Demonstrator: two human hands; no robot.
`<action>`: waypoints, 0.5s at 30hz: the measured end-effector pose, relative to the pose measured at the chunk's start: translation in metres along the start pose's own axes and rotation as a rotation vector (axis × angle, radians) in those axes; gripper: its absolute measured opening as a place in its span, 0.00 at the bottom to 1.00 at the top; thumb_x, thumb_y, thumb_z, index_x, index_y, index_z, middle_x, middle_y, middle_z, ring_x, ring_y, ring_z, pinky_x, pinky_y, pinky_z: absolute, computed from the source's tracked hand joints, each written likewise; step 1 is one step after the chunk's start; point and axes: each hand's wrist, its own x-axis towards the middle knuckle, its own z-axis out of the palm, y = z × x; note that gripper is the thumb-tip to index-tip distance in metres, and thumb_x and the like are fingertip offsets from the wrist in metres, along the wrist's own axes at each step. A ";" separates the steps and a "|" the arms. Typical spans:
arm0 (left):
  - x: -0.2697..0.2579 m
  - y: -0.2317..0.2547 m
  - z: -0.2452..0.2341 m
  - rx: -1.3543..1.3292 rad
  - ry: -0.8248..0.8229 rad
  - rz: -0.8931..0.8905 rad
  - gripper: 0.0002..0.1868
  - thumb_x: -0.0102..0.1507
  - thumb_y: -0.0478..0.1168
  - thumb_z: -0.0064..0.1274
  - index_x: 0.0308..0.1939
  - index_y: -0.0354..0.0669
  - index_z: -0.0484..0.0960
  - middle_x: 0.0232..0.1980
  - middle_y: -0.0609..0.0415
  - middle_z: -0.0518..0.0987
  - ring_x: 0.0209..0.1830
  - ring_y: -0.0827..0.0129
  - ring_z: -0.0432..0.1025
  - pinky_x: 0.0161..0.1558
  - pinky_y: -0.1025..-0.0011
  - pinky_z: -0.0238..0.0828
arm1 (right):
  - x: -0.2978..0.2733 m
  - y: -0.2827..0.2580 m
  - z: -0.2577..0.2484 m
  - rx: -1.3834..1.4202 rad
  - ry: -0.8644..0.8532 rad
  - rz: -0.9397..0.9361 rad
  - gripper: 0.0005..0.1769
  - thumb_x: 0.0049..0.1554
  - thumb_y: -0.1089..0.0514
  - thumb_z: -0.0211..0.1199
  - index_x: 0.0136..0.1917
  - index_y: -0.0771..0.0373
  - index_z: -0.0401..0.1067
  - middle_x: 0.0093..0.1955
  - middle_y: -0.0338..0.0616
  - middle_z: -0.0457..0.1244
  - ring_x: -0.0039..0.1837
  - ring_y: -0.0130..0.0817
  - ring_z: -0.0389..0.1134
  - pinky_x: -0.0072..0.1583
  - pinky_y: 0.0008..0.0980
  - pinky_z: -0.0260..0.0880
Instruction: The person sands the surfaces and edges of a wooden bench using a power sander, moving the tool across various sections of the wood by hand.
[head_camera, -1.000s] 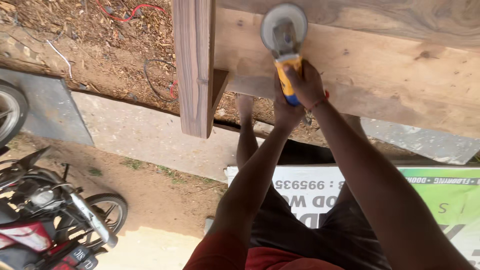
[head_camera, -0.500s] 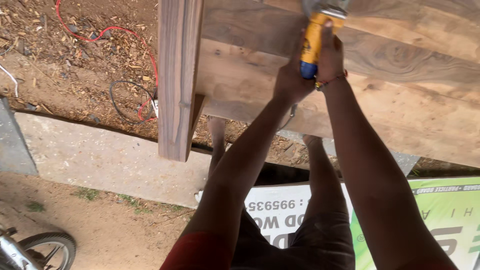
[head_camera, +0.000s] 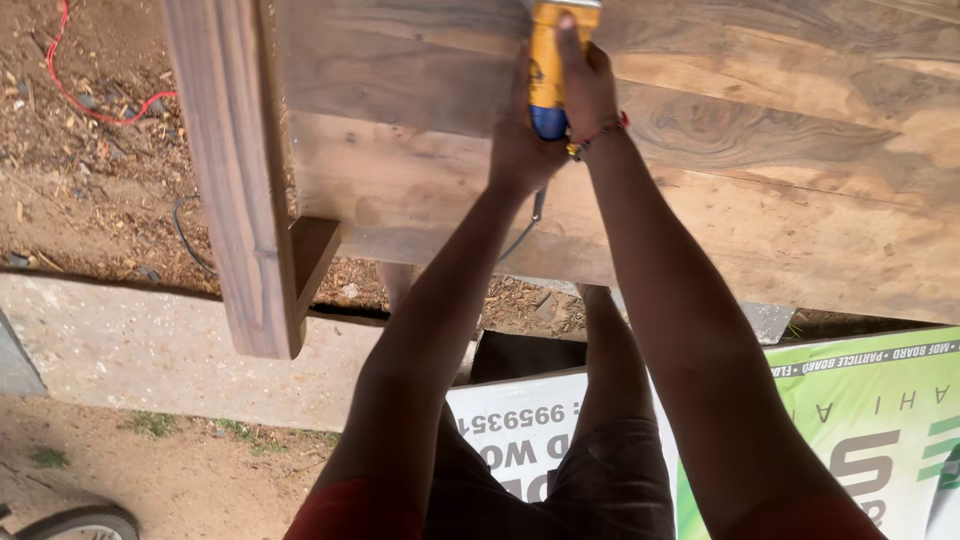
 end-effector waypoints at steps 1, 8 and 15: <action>0.003 0.002 0.022 0.006 -0.060 -0.012 0.64 0.52 0.37 0.72 0.81 0.55 0.42 0.67 0.45 0.78 0.60 0.59 0.79 0.58 0.63 0.80 | -0.007 -0.003 -0.030 0.041 0.017 -0.018 0.44 0.56 0.24 0.62 0.58 0.69 0.72 0.46 0.44 0.71 0.45 0.29 0.74 0.47 0.28 0.78; -0.024 0.020 0.179 0.128 -0.431 -0.078 0.66 0.48 0.43 0.73 0.80 0.66 0.41 0.59 0.45 0.82 0.54 0.51 0.79 0.54 0.58 0.78 | -0.072 -0.001 -0.226 0.332 0.305 -0.009 0.50 0.55 0.23 0.62 0.66 0.70 0.67 0.55 0.48 0.68 0.55 0.35 0.73 0.56 0.34 0.78; -0.060 0.021 0.212 0.170 -0.565 -0.156 0.61 0.53 0.46 0.69 0.80 0.70 0.40 0.53 0.47 0.85 0.52 0.50 0.81 0.55 0.54 0.77 | -0.116 0.018 -0.267 0.431 0.362 0.004 0.50 0.54 0.24 0.60 0.70 0.68 0.64 0.60 0.46 0.67 0.60 0.35 0.73 0.62 0.36 0.79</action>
